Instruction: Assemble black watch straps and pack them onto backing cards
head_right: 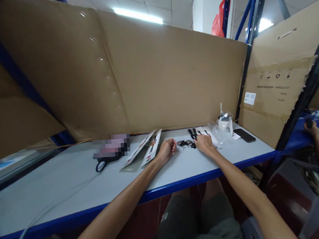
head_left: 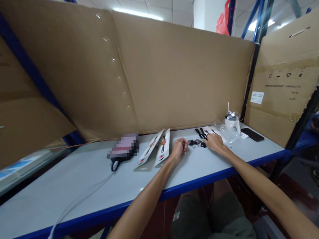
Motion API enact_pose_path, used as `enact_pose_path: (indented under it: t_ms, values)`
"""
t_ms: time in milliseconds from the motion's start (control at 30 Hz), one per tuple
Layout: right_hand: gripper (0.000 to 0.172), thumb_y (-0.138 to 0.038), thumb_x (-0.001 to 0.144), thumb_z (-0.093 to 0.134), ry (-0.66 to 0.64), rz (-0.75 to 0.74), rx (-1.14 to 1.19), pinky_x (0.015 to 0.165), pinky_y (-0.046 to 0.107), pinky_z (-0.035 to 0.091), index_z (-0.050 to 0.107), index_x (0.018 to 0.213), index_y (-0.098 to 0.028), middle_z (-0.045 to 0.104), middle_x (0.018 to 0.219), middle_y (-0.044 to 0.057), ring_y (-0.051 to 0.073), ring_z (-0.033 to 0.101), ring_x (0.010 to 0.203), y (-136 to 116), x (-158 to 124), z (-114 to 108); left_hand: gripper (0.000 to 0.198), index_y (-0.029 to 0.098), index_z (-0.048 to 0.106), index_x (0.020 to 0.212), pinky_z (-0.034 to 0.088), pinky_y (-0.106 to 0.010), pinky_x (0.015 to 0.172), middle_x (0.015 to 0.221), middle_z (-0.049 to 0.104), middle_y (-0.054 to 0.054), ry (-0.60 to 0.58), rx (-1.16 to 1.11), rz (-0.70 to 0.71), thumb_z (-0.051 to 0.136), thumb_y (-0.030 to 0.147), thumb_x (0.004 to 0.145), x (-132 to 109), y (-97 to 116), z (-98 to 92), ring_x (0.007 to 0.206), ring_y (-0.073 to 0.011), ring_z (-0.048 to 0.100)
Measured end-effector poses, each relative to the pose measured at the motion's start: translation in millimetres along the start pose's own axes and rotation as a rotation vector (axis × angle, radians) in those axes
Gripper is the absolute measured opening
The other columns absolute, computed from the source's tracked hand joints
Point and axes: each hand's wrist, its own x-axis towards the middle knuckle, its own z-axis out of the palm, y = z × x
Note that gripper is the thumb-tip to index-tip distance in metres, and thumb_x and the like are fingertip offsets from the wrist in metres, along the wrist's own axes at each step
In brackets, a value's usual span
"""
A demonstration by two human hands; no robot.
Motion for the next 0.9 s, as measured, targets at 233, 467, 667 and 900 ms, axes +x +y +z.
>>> enact_pose_path:
  t_ms: [233,467,667,900]
  values:
    - [0.045,-0.043,0.106,0.036,0.087,0.083,0.11,0.085,0.031,0.047,0.073,0.114,-0.02,0.075,0.113,0.014,0.026,0.07,0.107,17.1,-3.9,4.4,0.015,0.018,0.055,0.065,0.024,-0.021,0.037,0.046,0.043,0.004,0.0,0.026,0.01,0.054,0.027,0.077,1.2,-0.9,1.8,0.038,-0.0088,0.033]
    - [0.036,-0.033,0.103,0.044,0.043,-0.07,0.024,0.087,0.033,0.047,0.074,0.111,-0.015,0.071,0.121,0.018,0.027,0.069,0.105,7.2,-5.2,16.9,0.011,0.018,0.055,0.067,0.022,-0.021,0.039,0.048,0.041,0.004,-0.019,0.025,0.026,0.053,0.025,0.074,1.2,-3.5,-0.9,0.039,-0.0081,0.032]
    - [0.04,-0.031,0.105,0.039,0.061,-0.111,0.041,0.086,0.03,0.045,0.076,0.106,-0.018,0.072,0.118,0.015,0.024,0.069,0.104,9.7,5.0,13.3,0.011,0.017,0.055,0.068,0.021,-0.021,0.039,0.047,0.041,0.005,-0.036,0.029,0.036,0.053,0.025,0.075,0.7,-4.3,-3.4,0.039,-0.0079,0.031]
    - [0.041,-0.024,0.1,0.04,0.268,0.063,0.187,0.078,0.029,0.046,0.071,0.127,-0.022,0.077,0.112,0.011,0.024,0.07,0.099,45.4,12.1,11.8,0.031,0.013,0.062,0.113,0.023,-0.02,0.039,0.054,0.048,0.006,0.08,0.027,0.07,0.053,0.03,0.089,-4.6,3.1,5.6,0.039,-0.0084,0.035]
